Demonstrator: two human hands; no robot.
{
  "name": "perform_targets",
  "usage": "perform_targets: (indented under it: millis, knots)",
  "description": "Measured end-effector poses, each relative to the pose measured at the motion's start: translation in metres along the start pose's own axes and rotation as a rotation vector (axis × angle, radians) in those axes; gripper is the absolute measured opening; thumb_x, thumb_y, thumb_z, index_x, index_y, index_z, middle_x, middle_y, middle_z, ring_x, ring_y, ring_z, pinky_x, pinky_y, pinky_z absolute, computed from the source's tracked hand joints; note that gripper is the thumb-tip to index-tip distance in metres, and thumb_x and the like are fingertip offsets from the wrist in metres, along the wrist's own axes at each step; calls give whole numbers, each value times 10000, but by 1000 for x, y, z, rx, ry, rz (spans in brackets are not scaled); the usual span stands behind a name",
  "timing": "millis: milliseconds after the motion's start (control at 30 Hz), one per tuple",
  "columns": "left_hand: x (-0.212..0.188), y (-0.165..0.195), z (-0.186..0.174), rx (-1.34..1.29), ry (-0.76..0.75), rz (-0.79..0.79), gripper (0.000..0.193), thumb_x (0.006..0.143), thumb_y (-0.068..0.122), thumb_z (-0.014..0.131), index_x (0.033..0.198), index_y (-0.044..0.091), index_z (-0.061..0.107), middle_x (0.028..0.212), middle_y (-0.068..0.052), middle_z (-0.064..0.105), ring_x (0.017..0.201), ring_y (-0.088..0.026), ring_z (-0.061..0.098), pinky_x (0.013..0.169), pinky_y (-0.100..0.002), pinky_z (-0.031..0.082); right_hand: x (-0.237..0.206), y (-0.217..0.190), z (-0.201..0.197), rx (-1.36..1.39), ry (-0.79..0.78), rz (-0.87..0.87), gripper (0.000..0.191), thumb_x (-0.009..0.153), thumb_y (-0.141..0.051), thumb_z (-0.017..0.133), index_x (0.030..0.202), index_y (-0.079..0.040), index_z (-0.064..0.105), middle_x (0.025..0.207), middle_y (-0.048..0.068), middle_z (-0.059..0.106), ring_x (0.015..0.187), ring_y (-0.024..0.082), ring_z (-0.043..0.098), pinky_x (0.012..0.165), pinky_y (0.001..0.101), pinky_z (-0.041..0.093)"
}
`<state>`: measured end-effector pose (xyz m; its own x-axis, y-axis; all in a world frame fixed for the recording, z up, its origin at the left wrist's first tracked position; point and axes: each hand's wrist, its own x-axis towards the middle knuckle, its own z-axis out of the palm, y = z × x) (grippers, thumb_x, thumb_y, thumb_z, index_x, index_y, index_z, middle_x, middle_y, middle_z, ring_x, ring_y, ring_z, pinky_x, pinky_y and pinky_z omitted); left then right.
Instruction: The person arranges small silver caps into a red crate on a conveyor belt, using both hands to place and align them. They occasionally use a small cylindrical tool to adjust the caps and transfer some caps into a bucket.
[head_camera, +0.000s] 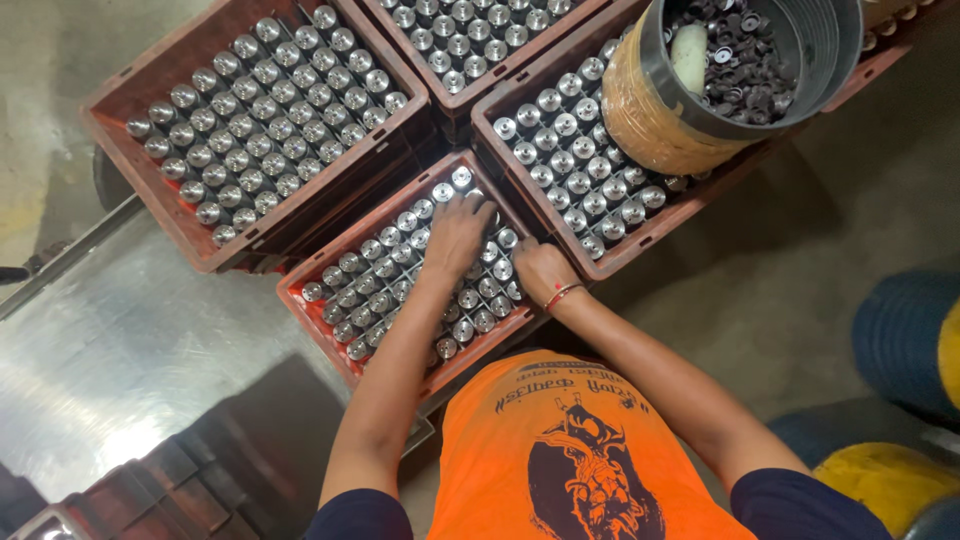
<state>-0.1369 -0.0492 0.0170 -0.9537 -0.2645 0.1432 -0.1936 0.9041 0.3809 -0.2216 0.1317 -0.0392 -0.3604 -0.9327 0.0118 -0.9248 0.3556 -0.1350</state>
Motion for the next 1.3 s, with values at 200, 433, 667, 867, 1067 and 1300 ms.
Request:
perform_targets:
  millis: [200,433,667,867,1067,1300]
  knots:
    - [-4,17,8,-41,-44,-86,432,818,306,755,1198,110,697,1289,-200,514,1175,-356,467,939,-543,371,-25,-29,-78,-85,75,7,102,880,-63,563,946,-11,620,813,129,637,580,251,685,465,376,535]
    - [-24,40,33,-2,109,-182,285,918,309,745,1139,130,720,1386,-143,492,1282,-323,451,1026,-563,358,-74,-6,-229,578,111,-65,246,1034,-217,560,1216,-69,634,961,99,650,825,269,691,693,377,564]
    - [-26,48,46,-66,35,-319,347,870,329,745,1105,75,714,1401,-184,475,1295,-368,421,979,-590,334,-76,-13,-182,1883,-388,672,415,1013,-290,542,1335,-29,520,1109,143,611,928,250,624,722,398,530]
    - [-18,42,43,-115,27,-236,312,897,287,729,1111,60,723,1399,-167,477,1300,-365,412,1017,-594,305,-61,-20,-86,932,-162,210,574,913,-144,686,1367,40,386,1054,238,654,912,349,704,753,484,572]
    - [-29,15,19,-444,304,-163,267,969,306,678,1081,65,658,1289,-156,604,1220,-360,576,994,-553,472,-37,-29,-51,348,-77,191,244,879,-28,593,1119,9,586,1146,286,536,863,462,664,707,519,555]
    - [-20,6,7,-1239,65,-732,497,1027,422,509,1325,44,383,1069,-234,726,982,-378,737,847,-462,583,-22,-29,-48,79,179,33,286,874,-20,552,1150,39,597,1052,190,547,833,341,705,608,405,587]
